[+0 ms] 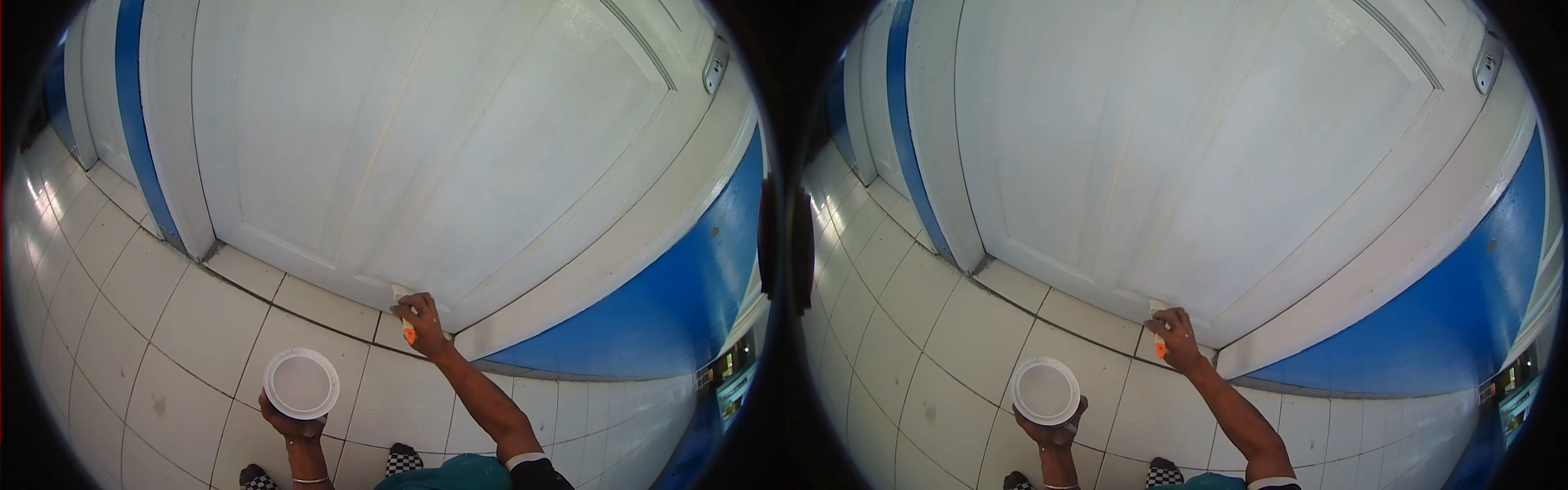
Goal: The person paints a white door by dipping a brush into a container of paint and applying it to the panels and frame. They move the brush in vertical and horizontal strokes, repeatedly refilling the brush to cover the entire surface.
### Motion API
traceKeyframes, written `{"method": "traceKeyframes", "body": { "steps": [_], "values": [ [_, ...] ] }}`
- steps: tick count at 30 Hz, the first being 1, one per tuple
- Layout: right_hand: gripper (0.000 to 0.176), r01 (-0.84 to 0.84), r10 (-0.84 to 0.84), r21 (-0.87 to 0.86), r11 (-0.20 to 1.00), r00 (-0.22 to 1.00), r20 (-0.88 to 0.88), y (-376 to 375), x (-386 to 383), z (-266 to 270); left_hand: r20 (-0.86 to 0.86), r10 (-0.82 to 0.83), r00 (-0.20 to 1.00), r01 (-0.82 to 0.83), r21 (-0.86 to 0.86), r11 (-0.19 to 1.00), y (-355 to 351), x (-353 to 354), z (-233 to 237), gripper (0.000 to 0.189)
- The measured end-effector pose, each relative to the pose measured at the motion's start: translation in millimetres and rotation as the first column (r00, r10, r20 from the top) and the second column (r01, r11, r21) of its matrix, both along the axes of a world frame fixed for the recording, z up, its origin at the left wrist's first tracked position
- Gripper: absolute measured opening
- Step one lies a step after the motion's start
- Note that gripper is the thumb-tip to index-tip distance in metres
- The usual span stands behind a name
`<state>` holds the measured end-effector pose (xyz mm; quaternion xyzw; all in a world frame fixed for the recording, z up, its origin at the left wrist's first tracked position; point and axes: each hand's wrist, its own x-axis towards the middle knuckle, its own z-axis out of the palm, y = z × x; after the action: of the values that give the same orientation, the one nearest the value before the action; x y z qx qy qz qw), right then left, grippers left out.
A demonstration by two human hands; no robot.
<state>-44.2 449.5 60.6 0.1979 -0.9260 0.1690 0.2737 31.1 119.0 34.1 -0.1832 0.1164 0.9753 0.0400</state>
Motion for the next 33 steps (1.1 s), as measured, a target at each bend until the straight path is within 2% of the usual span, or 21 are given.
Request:
{"method": "traceKeyframes", "body": {
  "steps": [1, 3, 4, 6, 10, 11, 14, 18, 21, 24, 28, 30, 33],
  "values": [
    [0.048, 0.005, -0.008, -0.054, 0.999, 0.999, -0.039, -0.4, -3.1, 16.8, -0.040, -0.018, 0.999, 0.019, 0.020, 1.000, -1.5, 1.4, -7.9, 0.064],
    [0.033, 0.046, -0.062, -0.106, 0.993, 0.986, -0.153, -6.0, -12.0, 57.4, -0.145, -0.057, 0.988, 0.064, 0.046, 0.997, -5.0, 4.1, -24.4, 0.070],
    [0.032, 0.057, -0.081, -0.114, 0.992, 0.972, -0.221, -2.2, -16.8, 74.4, -0.178, -0.066, 0.982, 0.077, 0.057, 0.995, -5.7, 4.6, -25.9, 0.071],
    [0.030, 0.079, -0.152, -0.236, 0.969, 0.938, -0.310, -9.6, -17.7, 121.8, -0.213, -0.075, 0.974, 0.094, 0.082, 0.992, -5.8, 4.7, -24.7, 0.073],
    [0.031, 0.152, -0.187, -0.109, 0.982, 0.808, -0.558, -10.8, -12.8, 185.4, -0.223, -0.087, 0.971, 0.111, 0.098, 0.989, -6.3, 5.1, -26.1, 0.075],
    [0.032, 0.192, -0.200, -0.080, 0.978, 0.759, -0.619, -10.2, -10.9, 189.1, -0.162, -0.075, 0.984, 0.089, 0.078, 0.993, -4.8, 4.8, -25.3, 0.070],
    [0.044, 0.207, -0.120, 0.085, 0.975, 0.805, -0.581, -8.8, -5.6, 170.9, -0.040, -0.044, 0.998, 0.046, 0.056, 0.997, 0.5, 2.7, -13.3, 0.061],
    [0.045, 0.172, -0.103, 0.209, 0.963, 0.947, -0.304, -1.3, -8.4, 64.6, 0.056, 0.007, 0.998, -0.011, 0.070, 0.997, 5.3, 1.5, 6.8, 0.062],
    [0.042, 0.138, -0.107, 0.224, 0.965, 0.983, -0.146, 2.5, -1.5, -3.8, 0.143, 0.041, 0.989, -0.050, 0.064, 0.997, 8.9, 0.1, 24.1, 0.062],
    [0.046, 0.097, -0.092, 0.189, 0.977, 0.995, -0.034, 3.2, 2.0, -43.7, 0.068, 0.021, 0.997, -0.023, 0.037, 0.999, 4.9, 0.0, 12.9, 0.062],
    [0.042, 0.028, -0.058, 0.231, 0.973, 0.990, 0.125, 4.9, 9.9, -58.3, 0.054, 0.020, 0.998, -0.021, 0.013, 1.000, 5.5, 0.8, 7.3, 0.061],
    [0.041, 0.027, -0.046, 0.174, 0.984, 0.994, 0.102, 7.7, 12.6, -52.2, -0.008, 0.004, 1.000, -0.004, 0.021, 1.000, 2.5, 2.3, -6.7, 0.061],
    [0.039, 0.043, -0.044, 0.036, 0.998, 0.999, 0.015, 10.3, 13.0, -9.7, 0.033, 0.015, 0.999, -0.017, 0.053, 0.998, 3.2, 0.1, 5.3, 0.060]
  ]
}}
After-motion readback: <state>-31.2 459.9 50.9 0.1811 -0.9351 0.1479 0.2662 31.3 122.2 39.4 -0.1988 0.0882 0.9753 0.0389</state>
